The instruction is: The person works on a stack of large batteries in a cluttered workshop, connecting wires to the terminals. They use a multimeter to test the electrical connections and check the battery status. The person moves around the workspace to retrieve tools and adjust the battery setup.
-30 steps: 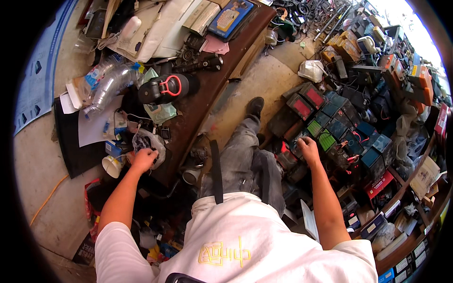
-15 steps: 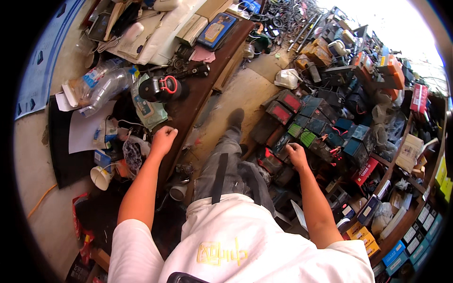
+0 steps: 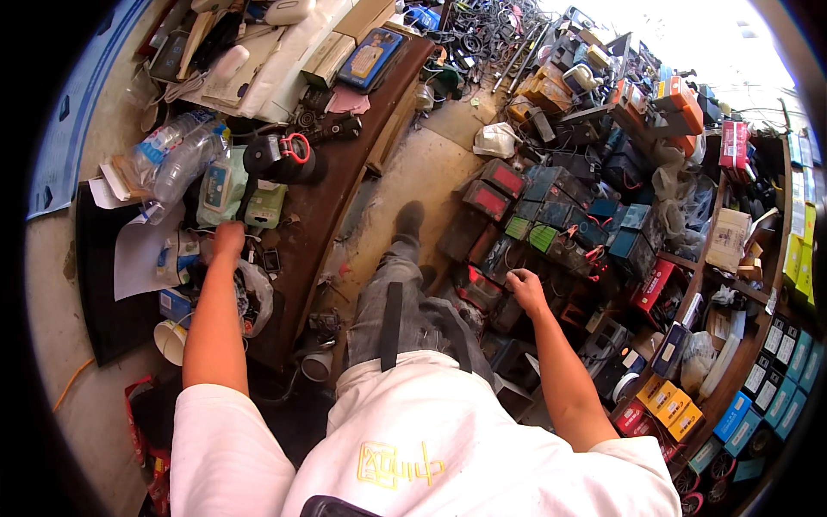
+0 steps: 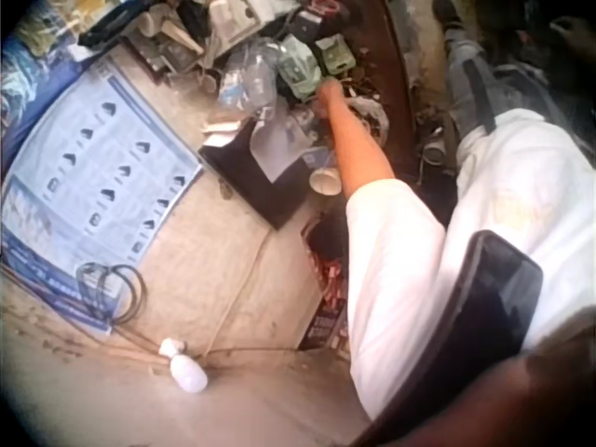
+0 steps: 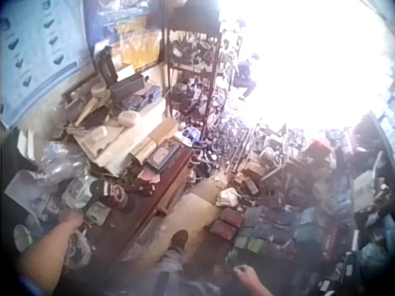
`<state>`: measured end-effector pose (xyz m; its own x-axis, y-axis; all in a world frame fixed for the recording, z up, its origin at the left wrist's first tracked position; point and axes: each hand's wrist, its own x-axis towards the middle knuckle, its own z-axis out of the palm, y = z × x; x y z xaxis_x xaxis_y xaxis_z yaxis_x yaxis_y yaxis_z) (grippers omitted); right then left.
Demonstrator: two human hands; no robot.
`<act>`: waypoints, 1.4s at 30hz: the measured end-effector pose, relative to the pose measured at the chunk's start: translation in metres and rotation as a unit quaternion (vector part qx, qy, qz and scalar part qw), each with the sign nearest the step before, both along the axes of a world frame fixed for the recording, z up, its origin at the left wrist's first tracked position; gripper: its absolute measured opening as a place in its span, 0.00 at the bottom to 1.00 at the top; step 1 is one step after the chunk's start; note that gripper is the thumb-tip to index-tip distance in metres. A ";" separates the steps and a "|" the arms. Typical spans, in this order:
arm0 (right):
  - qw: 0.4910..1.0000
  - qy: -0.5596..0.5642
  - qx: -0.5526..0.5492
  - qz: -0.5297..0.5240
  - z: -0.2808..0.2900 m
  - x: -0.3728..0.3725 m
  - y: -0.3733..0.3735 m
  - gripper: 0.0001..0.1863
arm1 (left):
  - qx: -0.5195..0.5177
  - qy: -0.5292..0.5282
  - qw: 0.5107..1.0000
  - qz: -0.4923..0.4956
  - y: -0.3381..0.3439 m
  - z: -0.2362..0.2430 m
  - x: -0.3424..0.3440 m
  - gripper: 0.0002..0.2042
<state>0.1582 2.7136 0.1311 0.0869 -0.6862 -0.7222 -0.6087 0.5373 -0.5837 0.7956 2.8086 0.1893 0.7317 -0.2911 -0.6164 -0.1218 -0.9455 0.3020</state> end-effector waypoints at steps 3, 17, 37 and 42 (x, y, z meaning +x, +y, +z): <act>1.000 -0.001 -0.002 0.007 0.013 0.013 -0.002 0.15 | 0.001 0.056 0.997 -0.056 0.000 0.010 -0.024 0.13; 0.989 -0.136 -0.045 -0.038 0.051 0.088 -0.006 0.18 | -0.016 0.129 0.943 -0.306 0.010 0.067 -0.209 0.17; 0.933 -0.271 0.221 -0.083 0.122 0.151 0.028 0.19 | 0.023 -0.070 0.988 -0.136 0.072 -0.010 -0.136 0.17; 0.945 -0.231 0.221 -0.062 0.124 0.173 0.025 0.21 | -0.010 -0.050 0.994 -0.094 0.063 -0.029 -0.100 0.15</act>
<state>0.3312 2.7382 0.2551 0.4023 -0.3520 -0.8451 -0.2592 0.8415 -0.4740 0.6960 2.8719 0.1599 0.7209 -0.4395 -0.5358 -0.3258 -0.8973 0.2977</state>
